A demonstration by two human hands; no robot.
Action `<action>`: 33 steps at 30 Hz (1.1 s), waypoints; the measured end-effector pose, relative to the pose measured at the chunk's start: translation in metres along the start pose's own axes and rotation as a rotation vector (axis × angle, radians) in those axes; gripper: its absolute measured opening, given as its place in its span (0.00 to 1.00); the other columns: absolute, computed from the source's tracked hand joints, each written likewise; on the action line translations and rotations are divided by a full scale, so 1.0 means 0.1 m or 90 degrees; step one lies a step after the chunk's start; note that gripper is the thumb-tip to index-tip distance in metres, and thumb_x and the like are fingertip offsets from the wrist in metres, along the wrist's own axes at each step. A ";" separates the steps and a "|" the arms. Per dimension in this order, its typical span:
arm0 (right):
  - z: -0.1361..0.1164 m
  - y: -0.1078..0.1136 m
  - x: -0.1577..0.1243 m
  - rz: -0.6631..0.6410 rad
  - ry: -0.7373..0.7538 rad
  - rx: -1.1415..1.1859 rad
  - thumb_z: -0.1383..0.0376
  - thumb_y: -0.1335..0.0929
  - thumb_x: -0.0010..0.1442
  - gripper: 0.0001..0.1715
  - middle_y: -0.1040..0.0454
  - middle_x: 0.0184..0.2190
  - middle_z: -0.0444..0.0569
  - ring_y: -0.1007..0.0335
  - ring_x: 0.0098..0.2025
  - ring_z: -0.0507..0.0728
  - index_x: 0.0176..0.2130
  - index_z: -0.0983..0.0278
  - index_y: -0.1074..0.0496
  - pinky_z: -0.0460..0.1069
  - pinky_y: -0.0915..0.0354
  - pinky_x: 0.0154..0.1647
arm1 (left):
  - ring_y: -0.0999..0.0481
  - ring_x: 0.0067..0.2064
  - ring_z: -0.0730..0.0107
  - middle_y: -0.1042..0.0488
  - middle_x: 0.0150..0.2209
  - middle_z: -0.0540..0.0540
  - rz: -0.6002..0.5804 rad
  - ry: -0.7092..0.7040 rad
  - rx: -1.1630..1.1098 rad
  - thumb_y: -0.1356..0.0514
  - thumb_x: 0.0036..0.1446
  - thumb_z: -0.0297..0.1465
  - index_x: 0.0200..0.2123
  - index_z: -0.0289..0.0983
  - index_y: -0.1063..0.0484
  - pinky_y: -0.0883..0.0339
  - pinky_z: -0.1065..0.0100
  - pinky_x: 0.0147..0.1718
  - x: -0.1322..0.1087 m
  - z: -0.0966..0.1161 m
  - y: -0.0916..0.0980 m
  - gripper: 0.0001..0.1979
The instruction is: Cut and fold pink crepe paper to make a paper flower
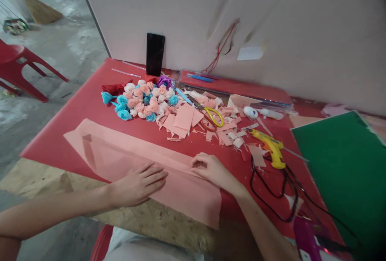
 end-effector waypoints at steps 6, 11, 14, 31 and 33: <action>0.01 0.12 0.04 0.075 -0.002 0.077 0.61 0.35 0.49 0.07 0.30 0.26 0.45 0.32 0.31 0.54 0.27 0.63 0.34 0.48 0.36 0.35 | 0.45 0.61 0.54 0.41 0.60 0.38 -0.007 0.004 -0.012 0.48 0.55 0.26 0.59 0.31 0.45 0.56 0.51 0.61 -0.01 0.01 -0.02 0.27; 0.11 0.32 0.09 0.177 0.000 0.100 0.57 0.37 0.50 0.11 0.29 0.31 0.49 0.31 0.35 0.55 0.30 0.62 0.36 0.50 0.35 0.39 | 0.47 0.62 0.55 0.42 0.61 0.39 -0.019 0.004 -0.005 0.49 0.55 0.25 0.59 0.32 0.46 0.57 0.52 0.61 -0.03 0.00 -0.03 0.27; 0.12 0.37 0.10 0.182 0.002 0.095 0.57 0.37 0.50 0.12 0.29 0.32 0.50 0.31 0.35 0.56 0.31 0.62 0.35 0.50 0.34 0.39 | 0.47 0.63 0.55 0.42 0.61 0.40 -0.017 0.005 -0.005 0.50 0.56 0.25 0.59 0.32 0.46 0.57 0.52 0.61 -0.03 0.00 -0.03 0.26; -0.60 0.00 -0.13 0.123 0.131 -0.119 0.69 0.40 0.60 0.10 0.28 0.35 0.51 0.35 0.41 0.57 0.36 0.62 0.31 0.53 0.38 0.44 | 0.30 0.47 0.62 0.25 0.43 0.40 0.011 -0.088 -0.042 0.54 0.62 0.25 0.41 0.34 0.28 0.41 0.60 0.52 0.42 -0.08 0.57 0.15; -0.89 -0.06 -0.18 0.149 0.258 -0.109 0.70 0.41 0.61 0.10 0.29 0.33 0.49 0.34 0.40 0.55 0.37 0.61 0.32 0.52 0.37 0.43 | 0.28 0.40 0.63 0.24 0.36 0.41 -0.045 -0.083 -0.120 0.49 0.58 0.24 0.33 0.34 0.26 0.38 0.62 0.47 0.62 -0.21 0.66 0.11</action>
Point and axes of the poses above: each hand's wrist, its own x-axis towards the middle knuckle, its own y-axis out of the back of the hand, z = x × y, the point moved 5 cm from there along x, towards the middle knuckle
